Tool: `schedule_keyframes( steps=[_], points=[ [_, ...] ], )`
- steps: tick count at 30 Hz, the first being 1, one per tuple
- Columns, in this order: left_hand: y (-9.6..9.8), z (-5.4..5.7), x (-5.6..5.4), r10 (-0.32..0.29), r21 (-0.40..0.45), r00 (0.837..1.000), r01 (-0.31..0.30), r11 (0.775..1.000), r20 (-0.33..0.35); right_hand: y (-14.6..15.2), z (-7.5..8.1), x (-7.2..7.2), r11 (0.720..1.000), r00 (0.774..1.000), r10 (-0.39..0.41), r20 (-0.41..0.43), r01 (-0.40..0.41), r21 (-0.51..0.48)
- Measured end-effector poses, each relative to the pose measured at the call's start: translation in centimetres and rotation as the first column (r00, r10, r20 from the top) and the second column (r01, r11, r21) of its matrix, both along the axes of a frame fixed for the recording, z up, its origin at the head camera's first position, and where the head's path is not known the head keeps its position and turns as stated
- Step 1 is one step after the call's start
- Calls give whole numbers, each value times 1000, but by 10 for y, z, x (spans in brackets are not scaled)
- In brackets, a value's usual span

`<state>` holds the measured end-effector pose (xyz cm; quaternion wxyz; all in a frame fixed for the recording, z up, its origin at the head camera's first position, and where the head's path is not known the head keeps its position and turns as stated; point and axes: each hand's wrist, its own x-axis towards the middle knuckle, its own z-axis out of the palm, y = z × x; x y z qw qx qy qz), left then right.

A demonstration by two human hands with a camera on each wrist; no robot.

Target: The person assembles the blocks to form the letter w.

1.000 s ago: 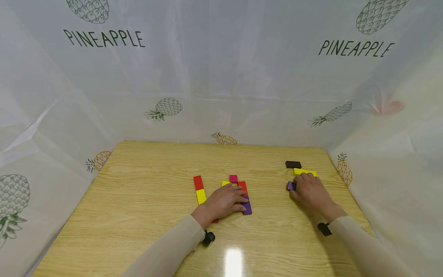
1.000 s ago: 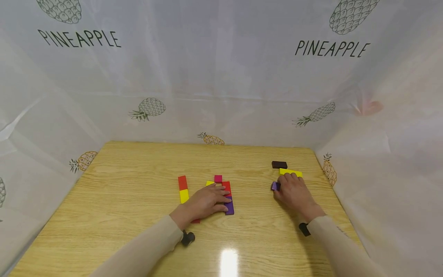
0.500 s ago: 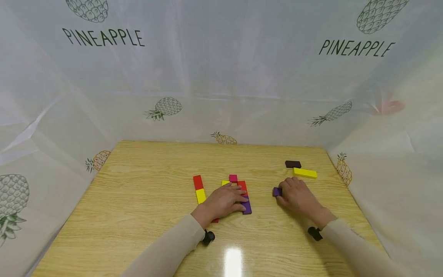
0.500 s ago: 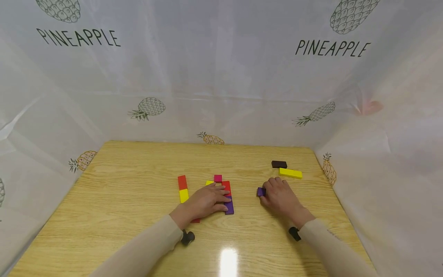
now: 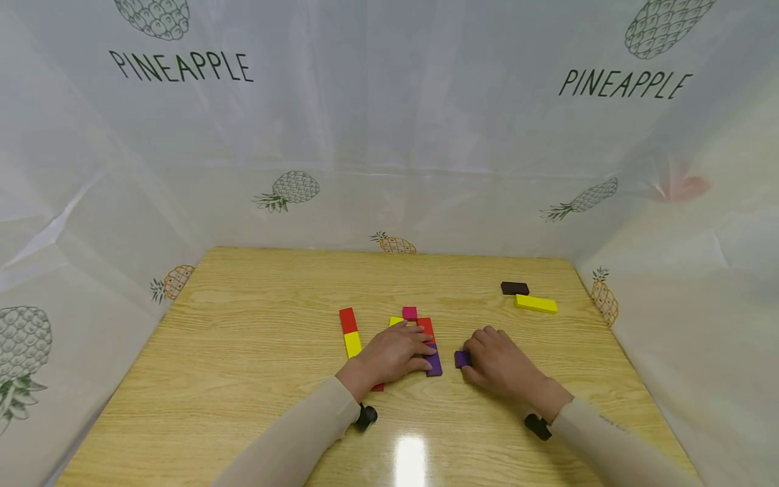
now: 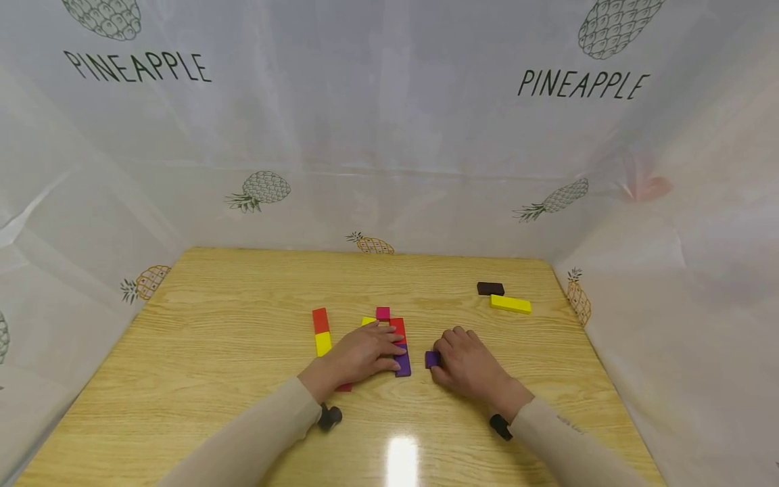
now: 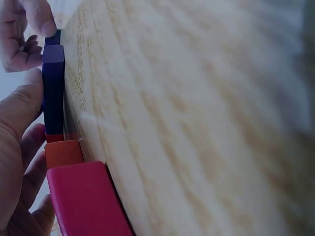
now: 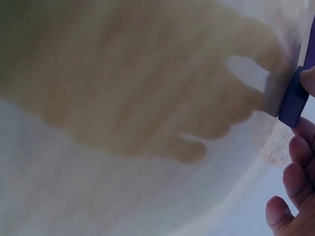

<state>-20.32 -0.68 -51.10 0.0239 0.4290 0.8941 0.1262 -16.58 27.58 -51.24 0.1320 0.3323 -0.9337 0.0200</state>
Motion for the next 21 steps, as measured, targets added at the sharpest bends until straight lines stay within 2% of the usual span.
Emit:
schedule_keyframes(
  steps=[8, 21],
  points=[
    [0, -1, -1, 0, 2, 1000, 0, 1000, 2, -18, 1, 15, 994, 994, 106, -21, -107, -22],
    [0, 0, -2, 3, 5, 1000, -3, 1000, 19, -22, 0, 23, 989, 989, 146, 19, -146, -24]
  ],
)
